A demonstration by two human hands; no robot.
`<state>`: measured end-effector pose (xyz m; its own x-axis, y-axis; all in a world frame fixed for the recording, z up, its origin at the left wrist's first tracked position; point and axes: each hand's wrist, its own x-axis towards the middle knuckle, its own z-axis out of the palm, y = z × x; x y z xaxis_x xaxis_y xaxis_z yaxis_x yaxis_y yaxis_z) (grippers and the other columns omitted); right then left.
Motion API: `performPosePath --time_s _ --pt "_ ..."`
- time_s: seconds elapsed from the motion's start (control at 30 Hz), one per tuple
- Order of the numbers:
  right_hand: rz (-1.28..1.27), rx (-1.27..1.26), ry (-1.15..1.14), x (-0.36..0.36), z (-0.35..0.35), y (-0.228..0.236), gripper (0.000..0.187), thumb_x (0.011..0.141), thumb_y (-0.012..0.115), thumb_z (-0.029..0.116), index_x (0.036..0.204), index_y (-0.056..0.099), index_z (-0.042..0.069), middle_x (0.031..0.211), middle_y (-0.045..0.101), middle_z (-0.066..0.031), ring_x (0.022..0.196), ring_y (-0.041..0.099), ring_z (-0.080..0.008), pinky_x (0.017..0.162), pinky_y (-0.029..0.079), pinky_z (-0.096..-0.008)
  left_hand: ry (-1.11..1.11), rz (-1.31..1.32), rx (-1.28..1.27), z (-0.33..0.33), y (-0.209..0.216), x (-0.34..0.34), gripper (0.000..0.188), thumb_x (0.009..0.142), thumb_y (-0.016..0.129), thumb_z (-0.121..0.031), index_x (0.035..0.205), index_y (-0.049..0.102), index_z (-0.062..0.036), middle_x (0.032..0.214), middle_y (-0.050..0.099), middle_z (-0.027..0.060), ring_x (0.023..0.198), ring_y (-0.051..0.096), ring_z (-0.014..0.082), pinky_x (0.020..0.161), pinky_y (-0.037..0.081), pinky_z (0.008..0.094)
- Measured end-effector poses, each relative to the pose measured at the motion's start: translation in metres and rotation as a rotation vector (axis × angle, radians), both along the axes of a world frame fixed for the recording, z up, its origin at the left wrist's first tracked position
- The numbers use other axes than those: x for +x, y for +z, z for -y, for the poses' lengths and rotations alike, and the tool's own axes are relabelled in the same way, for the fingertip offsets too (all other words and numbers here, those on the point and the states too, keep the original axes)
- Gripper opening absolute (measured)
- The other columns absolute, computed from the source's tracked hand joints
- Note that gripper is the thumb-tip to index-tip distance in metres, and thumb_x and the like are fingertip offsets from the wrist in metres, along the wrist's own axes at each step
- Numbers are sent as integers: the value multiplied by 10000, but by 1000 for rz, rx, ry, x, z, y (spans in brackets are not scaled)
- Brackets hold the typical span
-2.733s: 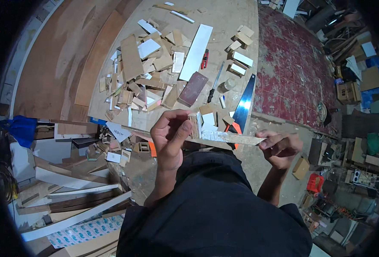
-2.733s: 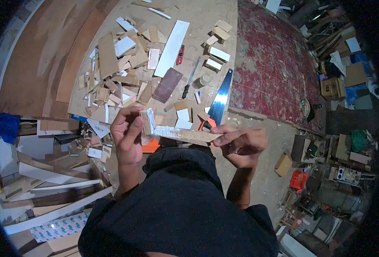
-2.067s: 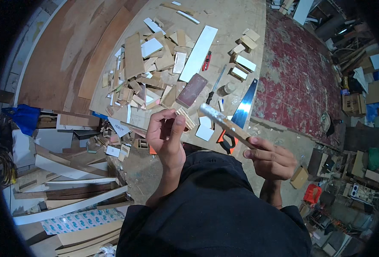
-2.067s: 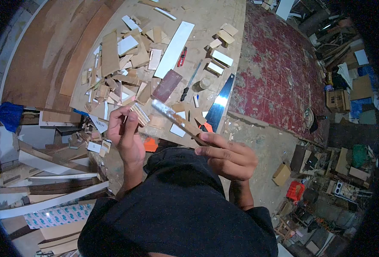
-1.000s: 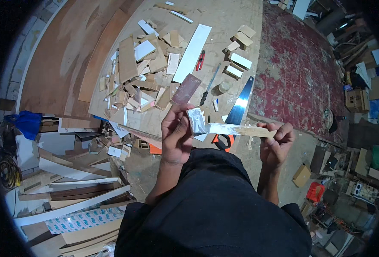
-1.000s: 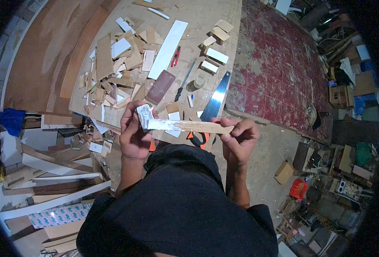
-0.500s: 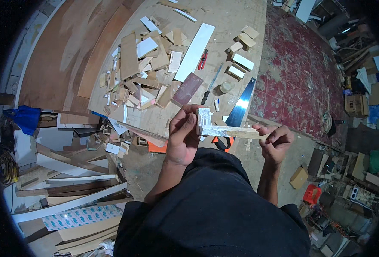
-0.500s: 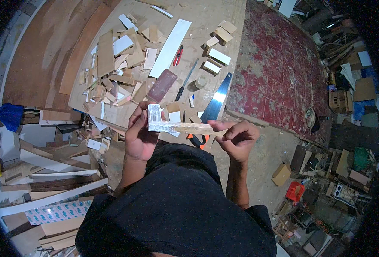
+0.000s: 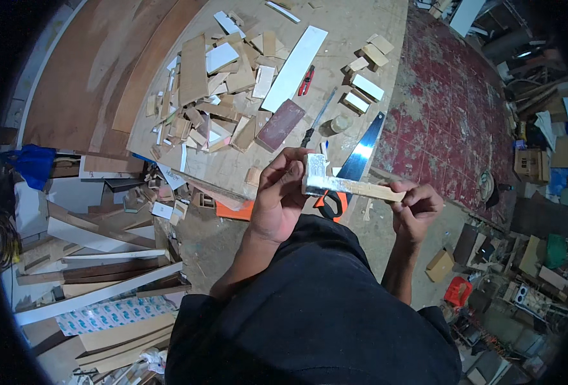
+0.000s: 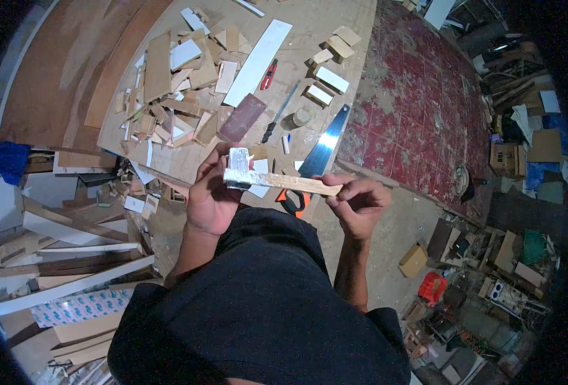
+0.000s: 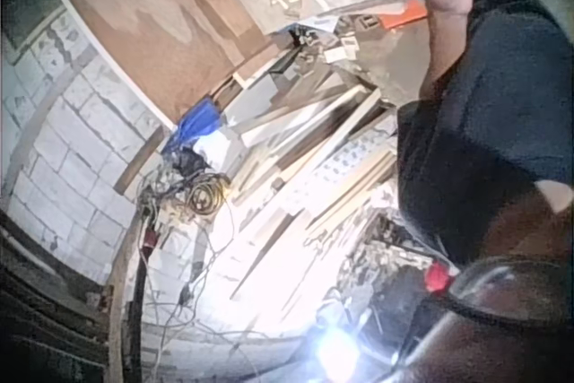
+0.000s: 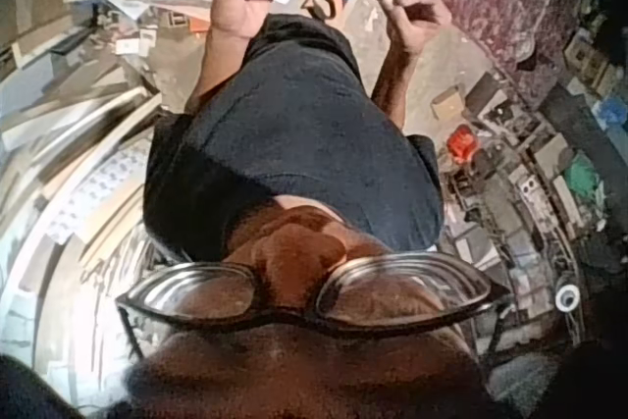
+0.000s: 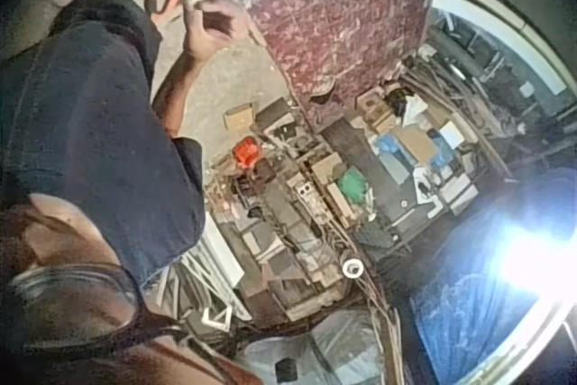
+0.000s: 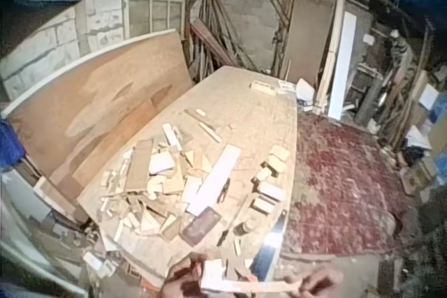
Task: The recorder applies glue to small wooden blocks and assembles them into a structure on a workshop bench.
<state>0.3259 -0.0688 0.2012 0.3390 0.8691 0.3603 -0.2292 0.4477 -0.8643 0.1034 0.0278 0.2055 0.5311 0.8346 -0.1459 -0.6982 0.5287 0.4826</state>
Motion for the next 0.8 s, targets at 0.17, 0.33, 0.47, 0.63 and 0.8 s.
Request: performPosePath --time_s 0.17,0.33,0.47,0.63,0.8 --pt "-76 25 21 -2 0 2 180 725 652 -130 818 546 -18 975 653 -258 951 649 -375 848 530 -513 -19 73 -54 -1 -2 1 336 919 540 -179 1191 501 14 1032 603 123 956 602 231 861 490 362" --pt "-132 20 -104 -3 -12 0 196 722 655 -130 831 543 -12 981 653 -259 964 648 -329 843 533 -454 -5 88 -58 -1 -4 2 352 908 554 -177 1198 492 14 1038 602 137 940 601 235 830 494 362" --pt "34 -38 -46 3 -4 1 217 704 688 -109 829 546 -4 971 656 -253 934 656 -273 825 532 -393 -26 85 -35 -2 -2 -1 344 907 562 -189 1181 498 9 1018 610 148 892 618 242 809 506 362" --pt "-132 -66 -21 -2 -4 -2 201 709 703 -74 810 544 -3 948 664 -228 927 657 -266 828 528 -378 17 55 -64 0 -9 -1 274 933 524 -166 1160 509 -15 995 611 143 888 620 229 790 515 335" --pt "-14 -82 -109 -3 -16 -8 186 719 662 -126 810 547 -9 963 664 -224 938 649 -242 829 527 -360 34 4 -40 2 -9 1 267 929 527 -165 1150 511 -16 1009 608 122 902 610 219 804 507 341"
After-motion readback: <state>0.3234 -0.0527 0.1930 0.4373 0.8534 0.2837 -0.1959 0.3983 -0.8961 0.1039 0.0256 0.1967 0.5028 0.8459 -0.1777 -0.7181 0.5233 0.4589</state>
